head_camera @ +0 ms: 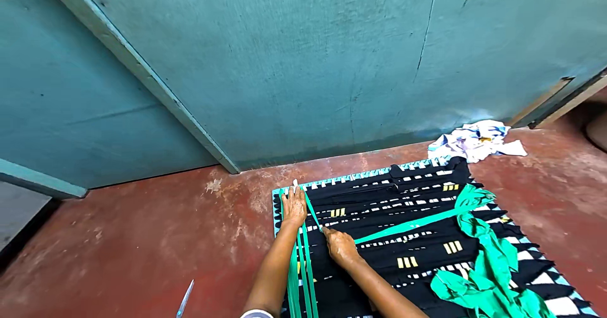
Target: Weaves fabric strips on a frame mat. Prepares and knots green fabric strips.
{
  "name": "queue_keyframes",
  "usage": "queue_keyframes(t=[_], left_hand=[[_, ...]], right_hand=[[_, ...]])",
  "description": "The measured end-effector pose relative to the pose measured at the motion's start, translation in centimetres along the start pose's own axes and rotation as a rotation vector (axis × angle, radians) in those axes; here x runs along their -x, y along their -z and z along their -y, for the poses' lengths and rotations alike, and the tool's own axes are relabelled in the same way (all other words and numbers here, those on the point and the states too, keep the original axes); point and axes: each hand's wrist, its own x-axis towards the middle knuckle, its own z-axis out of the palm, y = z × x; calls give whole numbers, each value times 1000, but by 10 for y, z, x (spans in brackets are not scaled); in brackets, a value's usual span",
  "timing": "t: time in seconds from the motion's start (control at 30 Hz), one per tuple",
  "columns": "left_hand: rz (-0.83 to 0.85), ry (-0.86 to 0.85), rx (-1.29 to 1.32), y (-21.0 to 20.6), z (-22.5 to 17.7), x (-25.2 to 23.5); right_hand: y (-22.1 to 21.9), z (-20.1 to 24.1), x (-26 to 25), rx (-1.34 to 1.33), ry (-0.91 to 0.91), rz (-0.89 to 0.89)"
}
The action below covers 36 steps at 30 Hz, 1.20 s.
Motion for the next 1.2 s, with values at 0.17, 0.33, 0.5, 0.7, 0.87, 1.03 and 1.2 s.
queue_keyframes(t=[0.17,0.33,0.5,0.7,0.87,1.03,1.2], left_hand=[[-46,-3,-92,-2,-15,0],[-57,-35,-66,-8,-11,-1],[-84,20,21,-15,-16,-4],[-287,9,119,-42,-15,-1],[-305,52,130,-42,-20,-2],[-140,132,119,-25,-29,-5],[-152,149,154,-26,-28,-4]], right_hand=[[-1,-1,-3,-5,-3,9],[-3,-3,-7,1,23,19],[-4,-5,-12,-35,51,3],[-16,-13,-12,-48,75,-20],[-19,-17,-15,-34,95,-18],[-16,-19,-16,-43,110,-4],[-20,-21,-16,-54,132,-32]])
